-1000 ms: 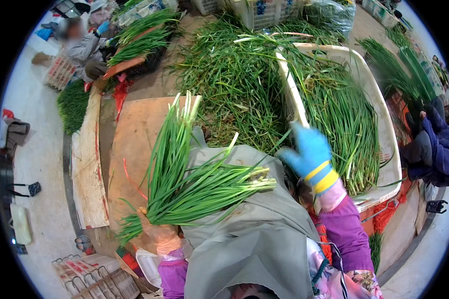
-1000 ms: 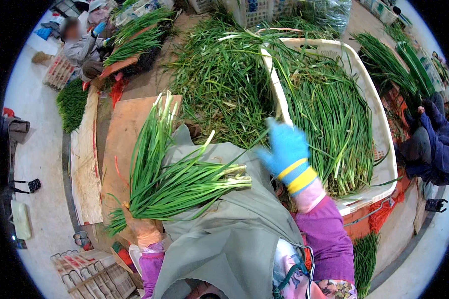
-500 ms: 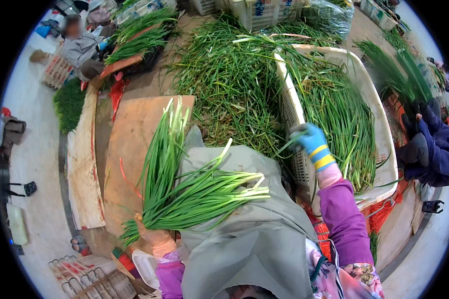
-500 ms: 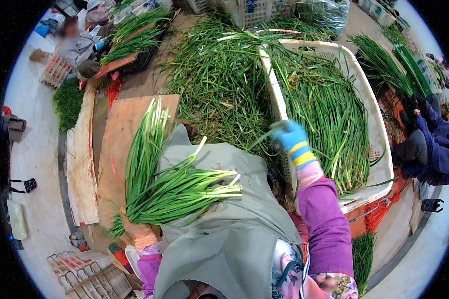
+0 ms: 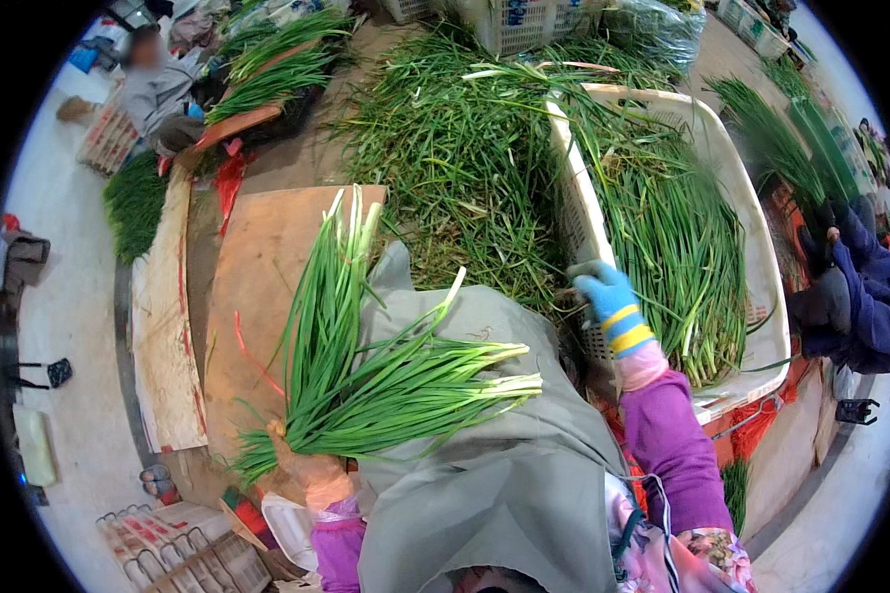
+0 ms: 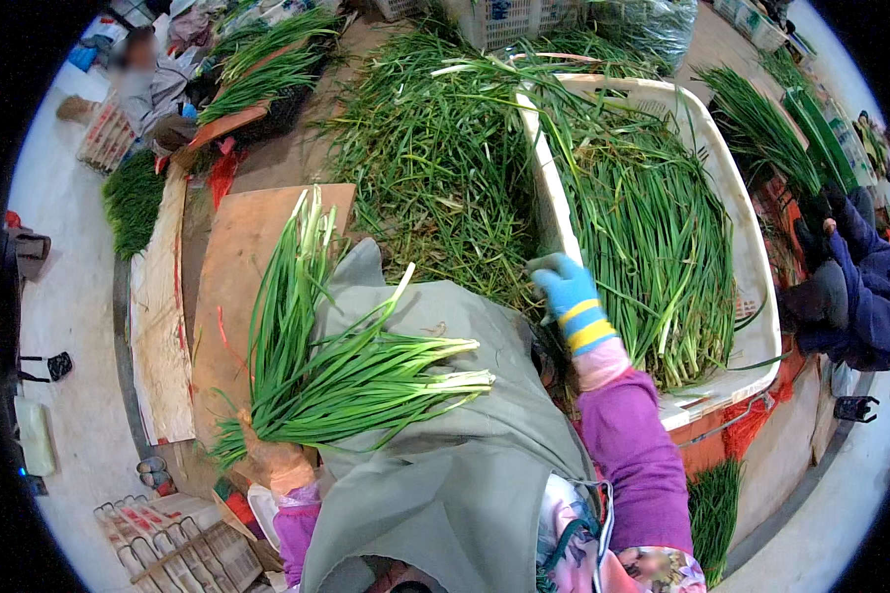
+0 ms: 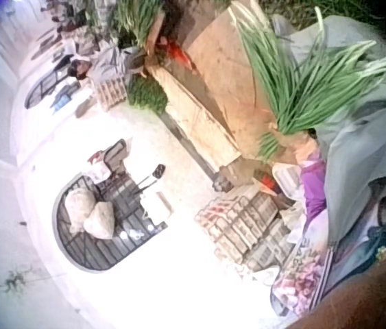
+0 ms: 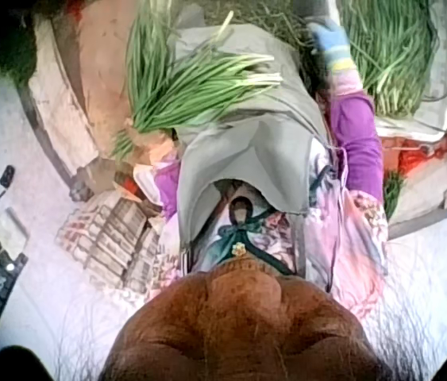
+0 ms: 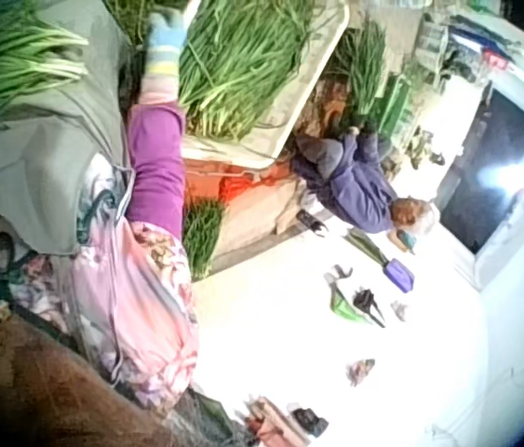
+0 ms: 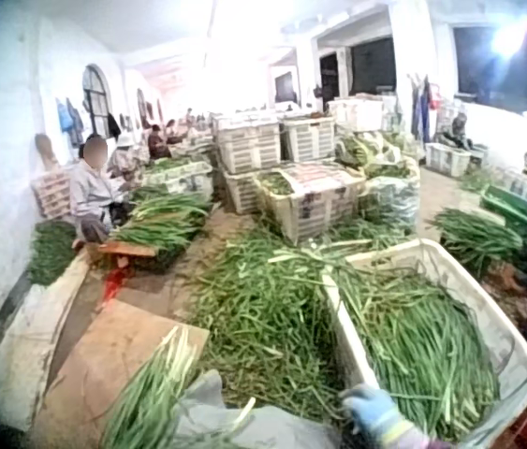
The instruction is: The person sorts and gathers green chives from a large container, arranging them neatly into a single clean bundle and tying it with a piece of red string on a wooden board.
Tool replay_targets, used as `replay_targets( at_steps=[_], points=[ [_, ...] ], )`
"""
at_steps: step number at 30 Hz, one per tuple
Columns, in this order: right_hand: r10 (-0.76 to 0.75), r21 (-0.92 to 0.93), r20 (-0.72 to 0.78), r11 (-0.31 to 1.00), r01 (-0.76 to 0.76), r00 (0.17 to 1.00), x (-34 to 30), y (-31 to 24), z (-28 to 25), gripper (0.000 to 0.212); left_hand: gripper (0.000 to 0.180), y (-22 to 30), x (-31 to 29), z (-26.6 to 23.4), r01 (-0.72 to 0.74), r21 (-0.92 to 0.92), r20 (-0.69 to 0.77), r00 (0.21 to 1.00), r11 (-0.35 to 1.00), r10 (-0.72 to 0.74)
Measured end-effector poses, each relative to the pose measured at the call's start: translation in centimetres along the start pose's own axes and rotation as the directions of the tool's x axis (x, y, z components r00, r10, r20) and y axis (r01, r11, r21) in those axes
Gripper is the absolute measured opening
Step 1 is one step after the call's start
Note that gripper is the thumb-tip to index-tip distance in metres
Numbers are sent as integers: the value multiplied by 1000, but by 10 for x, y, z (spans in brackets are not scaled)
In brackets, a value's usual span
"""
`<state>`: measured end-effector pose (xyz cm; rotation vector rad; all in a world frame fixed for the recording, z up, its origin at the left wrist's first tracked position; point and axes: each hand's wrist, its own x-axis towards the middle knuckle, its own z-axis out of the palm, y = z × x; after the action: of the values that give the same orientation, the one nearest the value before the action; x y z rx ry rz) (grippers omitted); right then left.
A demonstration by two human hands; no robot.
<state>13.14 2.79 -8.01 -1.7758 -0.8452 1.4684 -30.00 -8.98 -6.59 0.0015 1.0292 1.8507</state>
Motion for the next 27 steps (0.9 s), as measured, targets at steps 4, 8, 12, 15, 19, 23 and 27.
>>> replay_targets(
  at_steps=[4,8,12,15,19,23,27],
  points=[
    [-468,-5,230,876,482,853,-33,-16,14,42,19,-6,7,-12,-59,0,57,997,998,59],
    [-229,-131,664,901,413,712,-61,-20,56,43,21,-5,1,11,-60,-28,190,980,998,65],
    [-168,63,662,984,169,730,-61,-27,32,36,20,12,-22,77,-165,19,449,882,986,139],
    [-164,148,631,985,89,758,-70,-40,9,39,20,22,-47,132,-91,-130,659,736,987,154],
    [-163,256,580,967,11,798,-73,-21,-1,43,17,18,-53,138,-290,65,527,822,955,214],
    [-89,32,400,996,83,912,-72,10,2,18,22,10,-25,83,-106,119,321,945,987,63],
    [-257,110,-18,960,257,966,-51,49,-14,21,22,9,1,21,-103,149,24,995,983,100]
  ],
)
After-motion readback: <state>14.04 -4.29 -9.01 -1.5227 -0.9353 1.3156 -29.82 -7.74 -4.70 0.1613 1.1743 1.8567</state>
